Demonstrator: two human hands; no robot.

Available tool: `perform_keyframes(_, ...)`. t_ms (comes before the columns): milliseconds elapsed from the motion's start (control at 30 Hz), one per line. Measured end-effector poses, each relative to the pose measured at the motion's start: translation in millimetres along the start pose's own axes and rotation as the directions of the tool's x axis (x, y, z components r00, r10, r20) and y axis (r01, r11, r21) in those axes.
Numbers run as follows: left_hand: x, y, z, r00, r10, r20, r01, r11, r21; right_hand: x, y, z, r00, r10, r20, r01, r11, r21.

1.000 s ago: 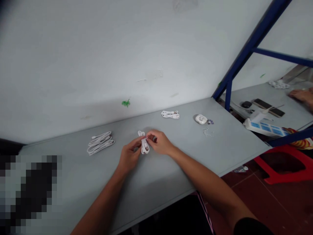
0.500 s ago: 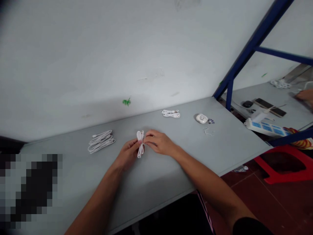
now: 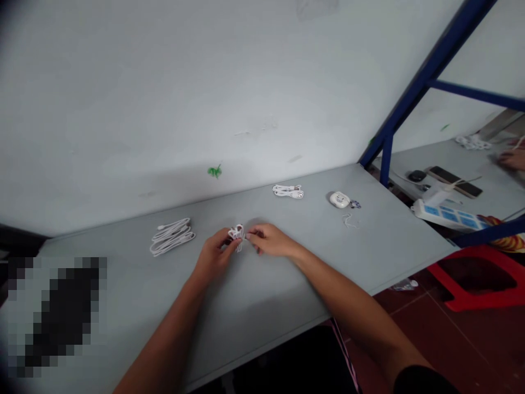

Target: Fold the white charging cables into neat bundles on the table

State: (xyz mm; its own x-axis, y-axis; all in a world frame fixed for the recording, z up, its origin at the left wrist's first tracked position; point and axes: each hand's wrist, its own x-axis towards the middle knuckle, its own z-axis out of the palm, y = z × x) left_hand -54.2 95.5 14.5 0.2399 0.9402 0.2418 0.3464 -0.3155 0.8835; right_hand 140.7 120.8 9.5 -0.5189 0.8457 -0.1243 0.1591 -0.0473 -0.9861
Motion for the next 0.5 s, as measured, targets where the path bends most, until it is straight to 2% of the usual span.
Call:
perform_keyframes(133,0.6,-2.9,0.6,0.997,0.082,-0.007,-0.082,0.996,0.023,3.0,0.2,-1.3,0.996,0.085,-0.003,-0.082,0.962,0.259)
perform_keyframes(233,0.7,-1.7,1.3,0.997,0.076,-0.016,-0.076,0.997,0.006,3.0,-0.4,0.9,0.997,0.076,-0.007,-0.071,0.963,0.261)
perform_keyframes(333,0.6,1.4,2.4,1.000,-0.022,-0.020,0.021,0.997,-0.078,0.9,-1.2,4.5,0.999,-0.023,-0.045,0.029,0.991,0.129)
perform_keyframes(400,0.5,2.4,4.0,0.992,-0.126,0.011,0.125,0.972,-0.200,-1.5,-2.7,6.1,0.981,-0.165,-0.098,0.162,0.986,-0.035)
perform_keyframes(433,0.5,2.1,5.3,0.984,-0.176,0.040,0.180,0.945,-0.273,-2.7,-3.6,6.4,0.959,-0.262,-0.110,0.246,0.959,-0.145)
perform_keyframes(500,0.2,-0.1,8.6,0.958,-0.265,0.106,0.285,0.863,-0.417,-4.8,-4.4,6.0,0.884,-0.461,-0.074,0.408,0.839,-0.360)
